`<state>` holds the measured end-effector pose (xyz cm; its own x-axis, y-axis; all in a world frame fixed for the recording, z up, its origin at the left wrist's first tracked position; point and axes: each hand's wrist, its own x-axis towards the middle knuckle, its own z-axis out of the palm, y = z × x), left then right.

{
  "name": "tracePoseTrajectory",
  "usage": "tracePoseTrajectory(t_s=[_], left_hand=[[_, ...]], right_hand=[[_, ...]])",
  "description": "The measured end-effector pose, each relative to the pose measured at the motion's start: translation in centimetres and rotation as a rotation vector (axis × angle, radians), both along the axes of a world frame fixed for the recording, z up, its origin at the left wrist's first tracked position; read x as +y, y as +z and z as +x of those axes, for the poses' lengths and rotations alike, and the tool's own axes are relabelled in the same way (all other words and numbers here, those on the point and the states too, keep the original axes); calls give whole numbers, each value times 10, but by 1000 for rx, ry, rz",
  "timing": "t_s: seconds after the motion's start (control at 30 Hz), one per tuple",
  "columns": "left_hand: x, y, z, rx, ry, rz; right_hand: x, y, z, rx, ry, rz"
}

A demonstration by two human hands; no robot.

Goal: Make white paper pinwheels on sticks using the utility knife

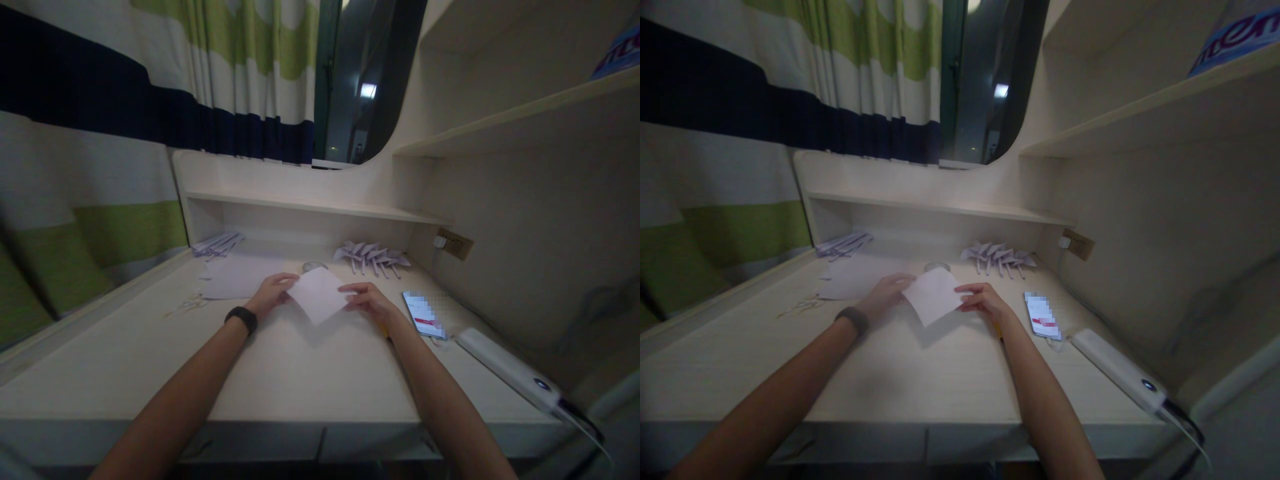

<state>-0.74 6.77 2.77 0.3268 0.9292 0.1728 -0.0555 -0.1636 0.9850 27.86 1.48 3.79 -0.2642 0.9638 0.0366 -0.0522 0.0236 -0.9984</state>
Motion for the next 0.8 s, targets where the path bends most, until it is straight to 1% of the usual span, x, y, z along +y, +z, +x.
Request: tracePoseTrajectory(t_s=[0.03, 0.07, 0.1, 0.17, 0.27, 0.33, 0.4, 0.53, 0.63, 0.8], left_hand=[[0, 2, -1, -4, -3, -18], [-1, 3, -2, -8, -7, -39], [-1, 4, -3, -11, -11, -60], [-2, 6, -5, -26, -49, -92], [-6, 9, -8, -54, -153, -76], [-8, 10, -8, -43, -202, -53], [-7, 9, -7, -7, -184, -42], [-1, 4, -4, 40, -88, -35], [1, 2, -4, 33, -103, -42], [-3, 5, -3, 45, -112, -31]], right_hand=[[-1, 1, 3, 10, 87, -23], [-2, 2, 6, 19, 142, -36], [-2, 2, 8, 26, 155, -38], [-1, 1, 9, 38, 81, -19], [1, -2, 9, 52, -59, 5], [3, -5, 9, 53, -86, 6], [5, -7, 9, 61, -97, -2], [9, -10, 11, 112, -123, -30], [9, -8, 11, 116, -140, -47], [6, -2, 10, 113, -178, -62]])
